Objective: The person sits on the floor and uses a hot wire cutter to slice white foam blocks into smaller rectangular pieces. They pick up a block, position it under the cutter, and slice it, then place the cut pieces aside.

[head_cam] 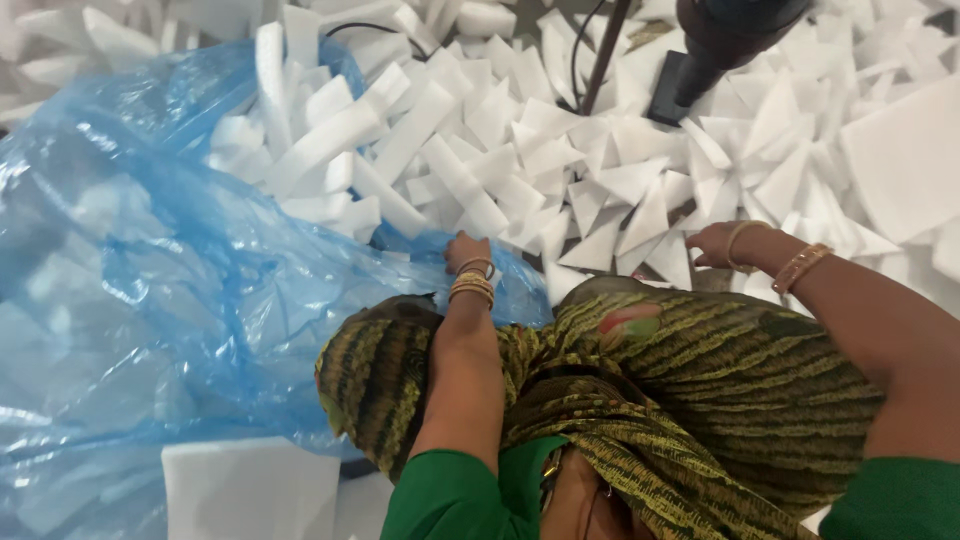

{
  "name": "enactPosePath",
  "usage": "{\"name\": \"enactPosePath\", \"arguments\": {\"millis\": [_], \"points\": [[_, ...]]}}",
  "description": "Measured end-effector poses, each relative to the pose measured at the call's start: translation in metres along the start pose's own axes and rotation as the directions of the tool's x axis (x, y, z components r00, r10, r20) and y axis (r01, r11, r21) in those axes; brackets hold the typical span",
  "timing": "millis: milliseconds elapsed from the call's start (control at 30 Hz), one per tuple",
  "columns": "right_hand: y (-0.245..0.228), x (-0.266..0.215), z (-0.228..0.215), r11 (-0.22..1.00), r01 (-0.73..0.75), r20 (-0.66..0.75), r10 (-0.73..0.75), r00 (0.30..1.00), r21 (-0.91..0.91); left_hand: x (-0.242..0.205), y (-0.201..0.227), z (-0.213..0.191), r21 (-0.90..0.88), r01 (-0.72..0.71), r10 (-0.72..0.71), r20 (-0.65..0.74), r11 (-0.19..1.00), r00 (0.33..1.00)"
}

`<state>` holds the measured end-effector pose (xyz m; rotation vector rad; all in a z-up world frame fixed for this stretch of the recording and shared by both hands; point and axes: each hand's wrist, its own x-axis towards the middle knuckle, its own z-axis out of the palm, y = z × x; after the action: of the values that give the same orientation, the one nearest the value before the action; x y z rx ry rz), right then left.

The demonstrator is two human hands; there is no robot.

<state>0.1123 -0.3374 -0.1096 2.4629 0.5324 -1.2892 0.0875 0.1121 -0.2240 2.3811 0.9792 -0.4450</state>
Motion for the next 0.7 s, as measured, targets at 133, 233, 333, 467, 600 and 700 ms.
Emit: {"name": "enactPosePath", "arguments": {"millis": [133,233,333,467,600,700], "points": [[-0.01,-0.012,-0.019,0.998,-0.067,-0.016,0.068,0.998,0.013,0.022,0.018,0.007,-0.137,-0.015,-0.007,-0.159,0.99,0.987],[-0.001,-0.011,-0.038,0.994,-0.033,-0.133,0.047,0.99,0.107,0.04,0.026,0.013,-0.293,-0.093,0.016,-0.258,0.952,0.966],[0.012,0.0,-0.055,0.991,-0.114,-0.105,0.121,0.987,0.069,0.055,0.035,0.018,-0.453,-0.128,0.024,-0.229,0.882,0.973],[0.021,0.03,-0.06,0.992,-0.124,-0.152,0.128,0.98,0.037,0.057,0.044,0.027,-0.58,-0.106,-0.019,-0.206,0.807,0.978],[-0.007,0.061,-0.07,0.998,-0.064,-0.165,0.059,0.984,-0.027,0.058,0.052,0.035,-0.622,0.04,-0.127,-0.095,0.782,0.987],[-0.046,0.072,-0.063,0.975,0.015,-0.145,-0.048,0.988,-0.22,0.062,0.056,0.043,-0.643,0.086,-0.17,-0.069,0.761,0.983]]}}
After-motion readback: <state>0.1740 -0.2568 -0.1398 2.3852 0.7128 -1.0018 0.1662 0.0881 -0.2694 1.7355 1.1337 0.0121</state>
